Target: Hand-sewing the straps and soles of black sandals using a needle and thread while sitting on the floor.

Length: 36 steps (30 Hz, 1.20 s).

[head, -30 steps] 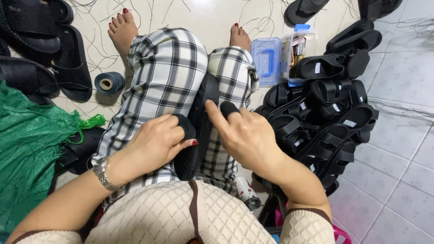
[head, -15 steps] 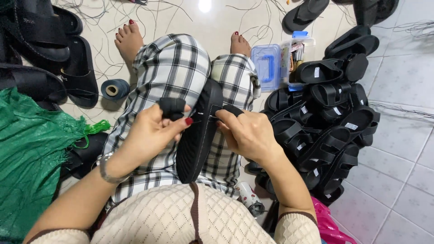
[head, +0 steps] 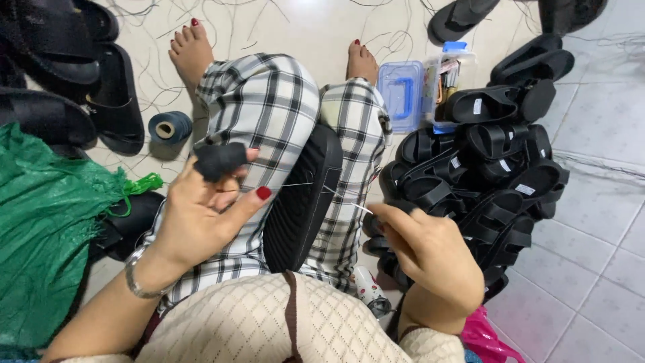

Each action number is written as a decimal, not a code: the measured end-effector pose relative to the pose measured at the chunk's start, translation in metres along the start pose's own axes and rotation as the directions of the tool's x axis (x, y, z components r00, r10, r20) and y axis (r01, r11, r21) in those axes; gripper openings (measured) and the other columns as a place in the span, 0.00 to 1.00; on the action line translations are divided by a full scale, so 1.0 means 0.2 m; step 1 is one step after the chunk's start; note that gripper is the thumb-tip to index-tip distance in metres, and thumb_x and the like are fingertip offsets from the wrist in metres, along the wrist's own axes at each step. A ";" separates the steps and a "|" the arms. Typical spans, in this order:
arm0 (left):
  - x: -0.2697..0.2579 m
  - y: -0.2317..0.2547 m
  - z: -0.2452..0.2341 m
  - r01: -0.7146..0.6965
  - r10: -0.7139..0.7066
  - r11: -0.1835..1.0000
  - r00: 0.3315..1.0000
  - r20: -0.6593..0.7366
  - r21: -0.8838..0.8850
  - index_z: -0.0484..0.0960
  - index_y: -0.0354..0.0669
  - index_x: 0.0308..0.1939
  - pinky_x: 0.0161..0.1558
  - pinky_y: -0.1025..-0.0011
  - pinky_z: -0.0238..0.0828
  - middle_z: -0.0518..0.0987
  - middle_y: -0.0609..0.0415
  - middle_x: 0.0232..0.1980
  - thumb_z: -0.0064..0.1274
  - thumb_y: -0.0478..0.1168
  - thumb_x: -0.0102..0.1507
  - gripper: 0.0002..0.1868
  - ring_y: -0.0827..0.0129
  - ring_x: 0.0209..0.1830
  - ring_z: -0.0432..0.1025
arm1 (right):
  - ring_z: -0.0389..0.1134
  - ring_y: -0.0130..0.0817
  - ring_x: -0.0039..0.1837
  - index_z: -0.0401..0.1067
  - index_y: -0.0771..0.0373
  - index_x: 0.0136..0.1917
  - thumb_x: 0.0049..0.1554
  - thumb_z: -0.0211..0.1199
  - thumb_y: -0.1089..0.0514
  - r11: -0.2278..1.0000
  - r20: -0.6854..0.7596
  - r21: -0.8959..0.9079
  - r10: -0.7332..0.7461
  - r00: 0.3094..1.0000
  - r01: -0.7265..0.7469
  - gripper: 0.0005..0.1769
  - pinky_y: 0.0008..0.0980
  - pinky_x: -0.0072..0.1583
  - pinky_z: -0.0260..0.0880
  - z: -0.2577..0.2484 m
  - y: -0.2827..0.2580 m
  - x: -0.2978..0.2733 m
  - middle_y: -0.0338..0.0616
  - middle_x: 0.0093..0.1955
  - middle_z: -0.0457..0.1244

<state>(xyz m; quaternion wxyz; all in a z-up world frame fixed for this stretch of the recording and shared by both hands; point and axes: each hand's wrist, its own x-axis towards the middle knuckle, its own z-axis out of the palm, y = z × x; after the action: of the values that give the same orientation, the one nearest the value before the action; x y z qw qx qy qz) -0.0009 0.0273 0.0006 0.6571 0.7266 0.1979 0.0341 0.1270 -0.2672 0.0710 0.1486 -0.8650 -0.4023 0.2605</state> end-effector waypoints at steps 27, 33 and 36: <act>-0.01 -0.11 0.21 -0.415 0.339 0.835 0.905 0.258 0.361 0.62 0.43 0.73 0.69 0.52 0.67 0.62 0.36 0.68 0.67 0.50 0.60 0.43 0.42 0.69 0.65 | 0.63 0.32 0.35 0.74 0.68 0.41 0.58 0.66 0.60 0.313 -0.396 0.861 -0.081 0.915 0.401 0.08 0.33 0.53 0.74 0.36 -0.03 0.32 0.46 0.34 0.67; -0.01 -0.13 0.22 -0.433 0.352 0.804 0.899 0.260 0.408 0.60 0.43 0.74 0.65 0.51 0.71 0.63 0.36 0.69 0.68 0.51 0.59 0.45 0.41 0.69 0.66 | 0.61 0.21 0.31 0.75 0.64 0.46 0.58 0.66 0.53 0.706 -0.422 0.626 -0.049 0.905 0.330 0.11 0.20 0.38 0.59 0.31 -0.06 0.29 0.38 0.35 0.67; -0.02 -0.12 0.23 -0.439 0.340 0.790 0.895 0.290 0.428 0.60 0.43 0.73 0.60 0.52 0.75 0.63 0.35 0.69 0.68 0.50 0.59 0.45 0.40 0.67 0.67 | 0.71 0.32 0.40 0.74 0.65 0.40 0.58 0.64 0.57 0.439 -0.340 0.831 -0.086 0.936 0.342 0.08 0.27 0.49 0.72 0.35 -0.01 0.30 0.46 0.37 0.69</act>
<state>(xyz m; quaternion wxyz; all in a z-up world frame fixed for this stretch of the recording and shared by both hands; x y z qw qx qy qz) 0.0035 -0.0166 -0.0275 0.4499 0.8916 -0.0210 0.0465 0.1183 -0.2169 -0.0050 0.6528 -0.6304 -0.2952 0.2988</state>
